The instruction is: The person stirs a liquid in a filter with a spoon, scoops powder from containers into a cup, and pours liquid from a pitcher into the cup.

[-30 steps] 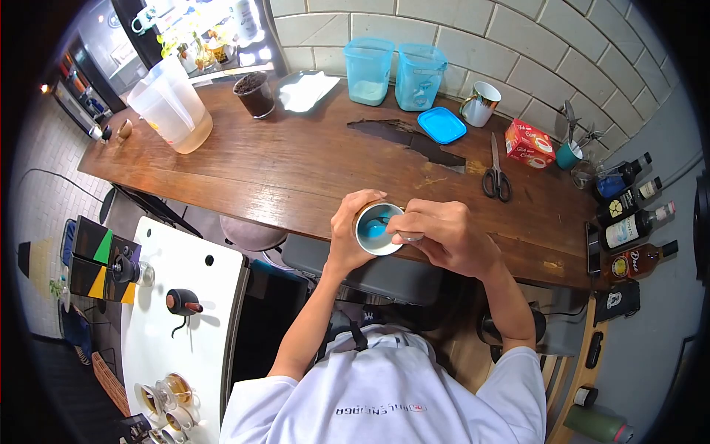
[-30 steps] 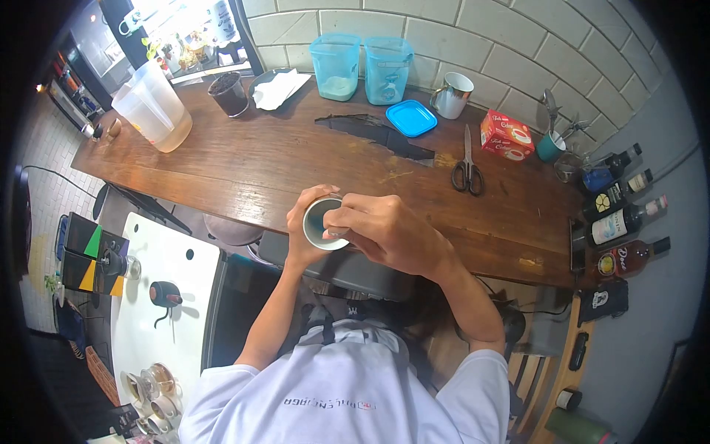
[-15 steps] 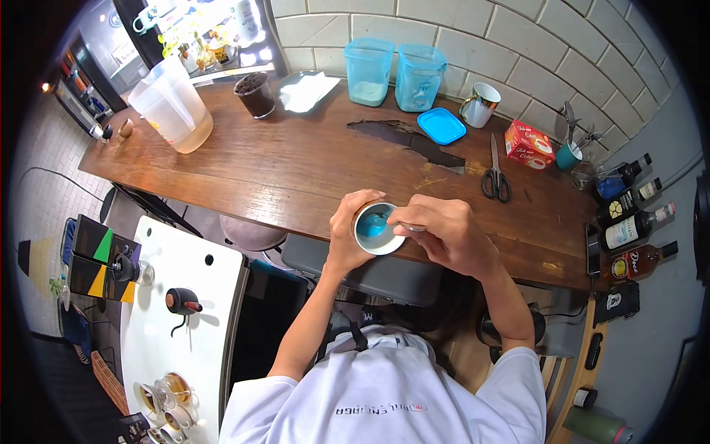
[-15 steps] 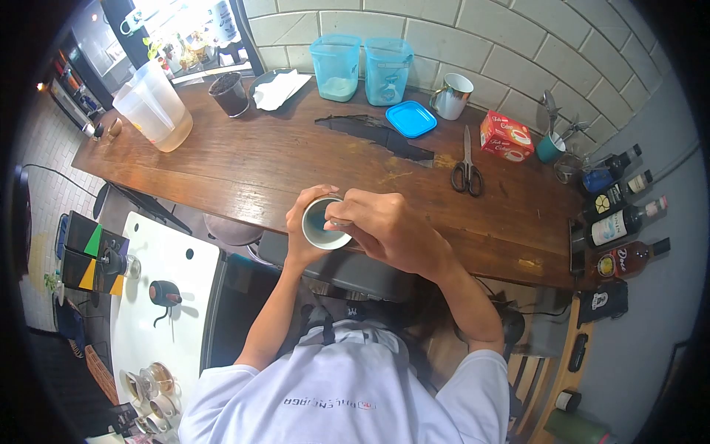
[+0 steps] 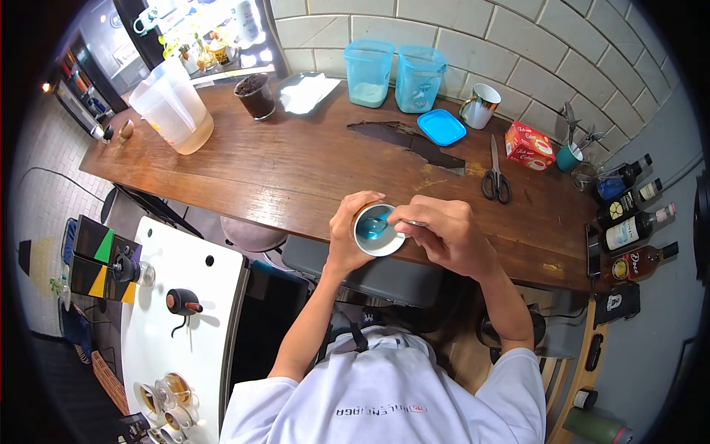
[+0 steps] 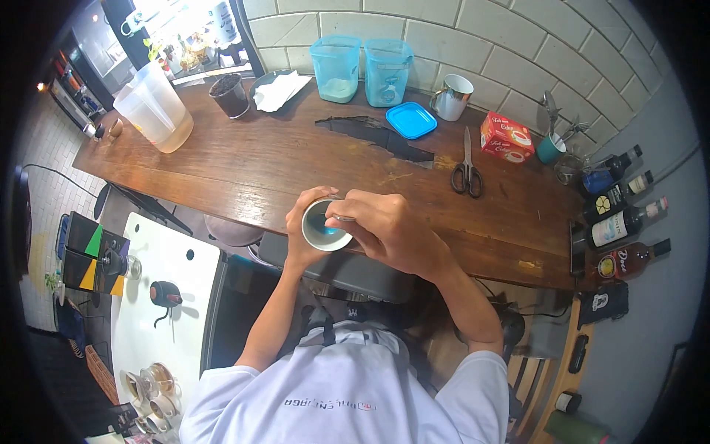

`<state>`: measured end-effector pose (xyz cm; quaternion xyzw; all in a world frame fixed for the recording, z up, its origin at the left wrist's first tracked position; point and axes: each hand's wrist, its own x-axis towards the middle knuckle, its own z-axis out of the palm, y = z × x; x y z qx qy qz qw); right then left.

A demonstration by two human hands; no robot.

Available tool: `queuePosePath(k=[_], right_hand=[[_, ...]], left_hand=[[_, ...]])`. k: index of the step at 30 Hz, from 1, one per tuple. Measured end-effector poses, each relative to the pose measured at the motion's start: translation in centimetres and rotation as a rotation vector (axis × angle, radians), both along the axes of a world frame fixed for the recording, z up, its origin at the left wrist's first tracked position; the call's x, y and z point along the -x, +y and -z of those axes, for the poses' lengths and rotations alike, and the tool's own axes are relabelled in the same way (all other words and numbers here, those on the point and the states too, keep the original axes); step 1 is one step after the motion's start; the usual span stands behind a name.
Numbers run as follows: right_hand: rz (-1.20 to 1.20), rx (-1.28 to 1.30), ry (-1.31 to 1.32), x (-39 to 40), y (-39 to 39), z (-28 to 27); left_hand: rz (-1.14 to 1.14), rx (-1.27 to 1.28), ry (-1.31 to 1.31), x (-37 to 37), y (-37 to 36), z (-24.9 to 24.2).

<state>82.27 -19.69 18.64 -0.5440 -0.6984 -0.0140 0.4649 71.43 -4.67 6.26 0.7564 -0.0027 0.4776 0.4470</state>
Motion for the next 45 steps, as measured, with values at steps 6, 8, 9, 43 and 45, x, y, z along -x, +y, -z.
queuePosePath(k=[6, 8, 9, 43, 45], right_hand=[[-0.005, -0.005, 0.008, 0.08, -0.03, -0.02], [0.026, 0.020, 0.027, 0.12, -0.18, -0.28], [0.027, 0.020, 0.026, 0.15, -0.06, -0.16], [0.076, 0.039, 0.034, 0.57, 0.04, -0.29], [0.086, 0.040, 0.024, 0.51, 0.05, -0.27]], left_hand=[[0.001, 0.001, 0.000, 0.07, -0.07, -0.19], [0.002, 0.002, 0.001, 0.06, -0.11, -0.21], [-0.003, 0.000, 0.004, 0.06, -0.09, -0.17], [-0.001, 0.005, -0.014, 0.00, -0.07, -0.16], [-0.001, -0.001, -0.015, -0.05, -0.01, -0.07]])
